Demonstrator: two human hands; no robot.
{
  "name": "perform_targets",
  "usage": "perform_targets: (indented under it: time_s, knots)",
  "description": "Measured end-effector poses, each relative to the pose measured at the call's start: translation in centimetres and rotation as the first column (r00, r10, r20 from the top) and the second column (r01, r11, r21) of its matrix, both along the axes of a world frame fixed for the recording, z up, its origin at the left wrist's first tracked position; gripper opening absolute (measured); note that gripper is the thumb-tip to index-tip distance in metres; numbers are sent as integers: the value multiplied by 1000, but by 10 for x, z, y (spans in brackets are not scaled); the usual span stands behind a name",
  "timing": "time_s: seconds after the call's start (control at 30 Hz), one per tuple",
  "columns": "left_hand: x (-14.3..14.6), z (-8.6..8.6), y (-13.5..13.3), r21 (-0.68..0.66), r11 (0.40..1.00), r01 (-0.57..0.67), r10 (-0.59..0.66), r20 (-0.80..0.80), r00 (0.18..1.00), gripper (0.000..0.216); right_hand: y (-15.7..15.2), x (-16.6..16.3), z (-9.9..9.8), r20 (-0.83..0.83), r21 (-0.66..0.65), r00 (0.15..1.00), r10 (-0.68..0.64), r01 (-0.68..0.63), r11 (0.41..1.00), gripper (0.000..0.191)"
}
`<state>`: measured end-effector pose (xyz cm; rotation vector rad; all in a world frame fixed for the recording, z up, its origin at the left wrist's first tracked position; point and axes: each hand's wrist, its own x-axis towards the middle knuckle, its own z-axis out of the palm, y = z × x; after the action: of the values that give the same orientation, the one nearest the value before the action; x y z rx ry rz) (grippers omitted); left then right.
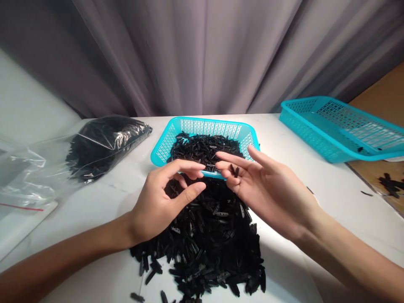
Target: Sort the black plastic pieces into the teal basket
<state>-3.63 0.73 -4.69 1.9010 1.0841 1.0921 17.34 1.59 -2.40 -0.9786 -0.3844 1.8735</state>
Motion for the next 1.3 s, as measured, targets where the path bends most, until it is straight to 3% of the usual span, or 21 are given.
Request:
perform_targets:
  time_s: [0.17, 0.3, 0.4, 0.53, 0.73, 0.97, 1.07, 1.2, 1.3]
  knots:
    - [0, -3, -3, 277, 954, 117, -53, -228, 972, 40, -14, -11, -4, -167, -31, 980, 105, -111, 993, 50]
    - [0, -9, -1, 456, 873, 172, 9, -368, 930, 39, -20, -17, -9, -156, 88, 958, 241, -229, 969, 44]
    - [-1, -10, 2, 455, 871, 186, 2, -381, 925, 27, -22, -18, -10, -124, 163, 943, 309, -288, 944, 36]
    - [-2, -7, 5, 435, 881, 185, -38, -325, 945, 13, -23, -18, -15, -159, 171, 917, 366, -340, 925, 27]
    - [-7, -2, 6, 440, 862, 252, -87, -362, 928, 23, -22, -19, -19, -160, 155, 911, 381, -358, 921, 26]
    - [-7, 1, 2, 419, 898, 138, -9, -296, 955, 20, -19, -18, -18, -14, 140, 925, 379, -373, 917, 25]
    - [-11, 0, 1, 515, 848, 126, 40, -298, 954, 30, -19, -17, -17, 89, 149, 920, 381, -391, 908, 17]
    - [-18, -2, 2, 602, 753, 266, -14, -390, 921, 43, -18, -14, -18, 212, 169, 899, 384, -421, 891, 19]
    - [-20, -2, 2, 600, 744, 294, -47, -393, 918, 48, -18, -13, -18, 291, 168, 884, 365, -423, 890, 23]
